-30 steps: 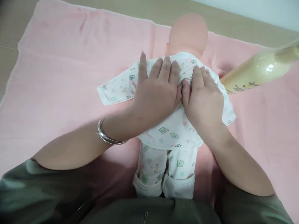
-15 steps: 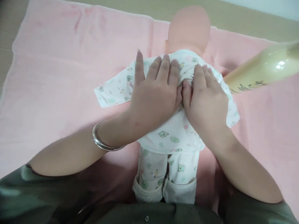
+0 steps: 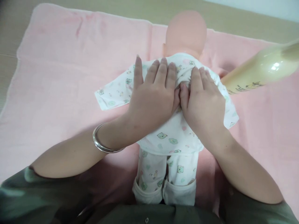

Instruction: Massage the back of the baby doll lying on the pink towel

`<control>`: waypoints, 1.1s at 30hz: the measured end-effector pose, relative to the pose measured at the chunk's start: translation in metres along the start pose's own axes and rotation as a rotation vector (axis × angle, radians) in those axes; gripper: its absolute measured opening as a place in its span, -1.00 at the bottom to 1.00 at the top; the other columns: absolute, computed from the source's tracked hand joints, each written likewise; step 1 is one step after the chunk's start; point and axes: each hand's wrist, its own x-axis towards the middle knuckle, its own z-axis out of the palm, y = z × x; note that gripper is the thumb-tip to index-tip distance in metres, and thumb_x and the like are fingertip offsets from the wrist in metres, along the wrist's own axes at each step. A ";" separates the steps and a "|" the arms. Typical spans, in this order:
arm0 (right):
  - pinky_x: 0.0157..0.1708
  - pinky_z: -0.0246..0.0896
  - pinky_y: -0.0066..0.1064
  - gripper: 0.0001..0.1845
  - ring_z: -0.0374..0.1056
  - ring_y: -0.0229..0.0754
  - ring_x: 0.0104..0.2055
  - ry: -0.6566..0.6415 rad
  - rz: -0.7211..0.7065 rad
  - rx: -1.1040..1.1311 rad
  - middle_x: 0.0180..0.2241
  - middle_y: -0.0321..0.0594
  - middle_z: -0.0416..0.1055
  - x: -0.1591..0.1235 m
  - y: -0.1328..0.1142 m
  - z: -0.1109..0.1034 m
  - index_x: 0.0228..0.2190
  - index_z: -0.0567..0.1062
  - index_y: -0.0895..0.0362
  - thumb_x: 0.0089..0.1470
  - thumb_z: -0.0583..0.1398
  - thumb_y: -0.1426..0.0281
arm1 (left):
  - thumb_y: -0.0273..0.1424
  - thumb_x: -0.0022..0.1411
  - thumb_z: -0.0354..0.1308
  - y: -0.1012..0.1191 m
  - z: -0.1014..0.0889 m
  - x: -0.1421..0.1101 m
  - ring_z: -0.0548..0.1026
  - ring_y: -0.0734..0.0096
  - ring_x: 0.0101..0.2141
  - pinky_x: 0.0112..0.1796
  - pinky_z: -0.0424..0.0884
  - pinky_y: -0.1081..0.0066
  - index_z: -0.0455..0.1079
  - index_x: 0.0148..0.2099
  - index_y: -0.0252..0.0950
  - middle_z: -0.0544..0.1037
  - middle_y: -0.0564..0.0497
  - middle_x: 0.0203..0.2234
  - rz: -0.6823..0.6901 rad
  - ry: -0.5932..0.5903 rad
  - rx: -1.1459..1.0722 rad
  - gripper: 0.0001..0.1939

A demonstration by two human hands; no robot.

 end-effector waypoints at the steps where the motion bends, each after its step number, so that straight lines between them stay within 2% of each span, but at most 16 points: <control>1: 0.07 0.33 -0.02 -0.54 0.18 0.16 0.25 0.001 -0.003 0.000 0.16 0.11 0.29 0.000 0.000 0.000 0.17 0.29 0.25 0.31 -0.06 0.39 | -0.32 0.42 -0.28 0.000 0.001 -0.001 0.13 -0.23 0.31 0.33 -0.33 -0.20 0.08 0.37 -0.54 0.16 -0.34 0.33 0.003 0.024 -0.012 -0.40; 4: 0.08 0.33 -0.03 -0.52 0.18 0.21 0.25 0.004 -0.017 0.016 0.15 0.22 0.28 0.000 0.000 0.001 0.18 0.28 0.36 0.32 -0.05 0.40 | -0.31 0.42 -0.29 -0.002 0.005 -0.002 0.19 -0.21 0.28 0.31 -0.26 -0.25 0.18 0.33 -0.47 0.27 -0.29 0.28 0.023 0.122 -0.044 -0.43; 6: 0.08 0.33 -0.03 -0.51 0.17 0.21 0.25 0.004 -0.021 0.022 0.15 0.21 0.27 0.000 0.001 0.002 0.18 0.28 0.35 0.33 -0.07 0.39 | -0.31 0.43 -0.30 -0.002 0.006 -0.003 0.21 -0.20 0.27 0.30 -0.22 -0.27 0.20 0.32 -0.45 0.29 -0.30 0.26 0.034 0.142 -0.047 -0.43; 11: 0.10 0.32 -0.02 -0.49 0.21 0.13 0.23 0.042 -0.012 -0.011 0.17 0.14 0.28 0.000 0.003 0.006 0.17 0.29 0.36 0.29 -0.06 0.37 | -0.29 0.43 -0.21 -0.001 0.005 -0.002 0.18 -0.18 0.29 0.31 -0.20 -0.20 0.17 0.34 -0.44 0.28 -0.29 0.27 -0.001 0.100 -0.021 -0.44; 16: 0.14 0.29 -0.03 -0.51 0.17 0.15 0.25 0.020 -0.016 0.015 0.16 0.20 0.27 0.000 0.003 0.006 0.17 0.27 0.38 0.32 -0.05 0.39 | -0.29 0.42 -0.24 -0.001 0.003 -0.001 0.17 -0.15 0.30 0.33 -0.21 -0.17 0.14 0.35 -0.48 0.25 -0.30 0.29 -0.002 0.073 0.000 -0.43; 21: 0.11 0.28 0.06 -0.55 0.14 0.17 0.27 0.001 -0.005 0.031 0.21 0.05 0.23 -0.001 0.003 0.006 0.19 0.26 0.15 0.34 -0.08 0.37 | -0.31 0.41 -0.23 -0.002 0.007 -0.002 0.21 -0.17 0.27 0.30 -0.12 -0.20 0.19 0.33 -0.44 0.28 -0.30 0.27 0.020 0.119 -0.010 -0.44; 24: 0.14 0.25 0.07 -0.54 0.11 0.20 0.29 -0.014 -0.007 0.052 0.21 0.11 0.21 -0.001 0.005 0.007 0.19 0.25 0.20 0.34 -0.07 0.36 | -0.31 0.40 -0.19 -0.003 0.010 -0.002 0.24 -0.15 0.26 0.29 -0.06 -0.18 0.21 0.32 -0.42 0.30 -0.30 0.26 0.024 0.163 0.000 -0.46; 27: 0.16 0.23 0.06 -0.53 0.10 0.18 0.29 -0.023 -0.013 0.075 0.21 0.09 0.20 -0.003 0.005 0.006 0.20 0.24 0.17 0.34 -0.09 0.33 | -0.31 0.40 -0.19 -0.004 0.012 -0.001 0.25 -0.13 0.26 0.28 0.00 -0.11 0.20 0.30 -0.49 0.30 -0.35 0.25 0.032 0.165 0.065 -0.45; 31: 0.11 0.27 0.08 -0.43 0.15 0.24 0.26 -0.035 -0.004 0.029 0.20 0.26 0.19 -0.004 0.002 0.003 0.20 0.23 0.40 0.27 -0.06 0.34 | -0.27 0.41 -0.20 -0.002 0.014 0.001 0.23 -0.10 0.27 0.27 0.05 -0.08 0.17 0.32 -0.49 0.28 -0.35 0.27 0.032 0.150 0.157 -0.43; 33: 0.09 0.31 0.08 -0.43 0.18 0.24 0.24 -0.036 0.008 0.019 0.19 0.27 0.21 -0.003 0.001 0.000 0.18 0.27 0.41 0.23 -0.04 0.34 | -0.28 0.42 -0.22 0.000 0.014 0.000 0.22 -0.08 0.28 0.27 0.06 -0.07 0.14 0.34 -0.49 0.26 -0.34 0.28 0.020 0.135 0.189 -0.43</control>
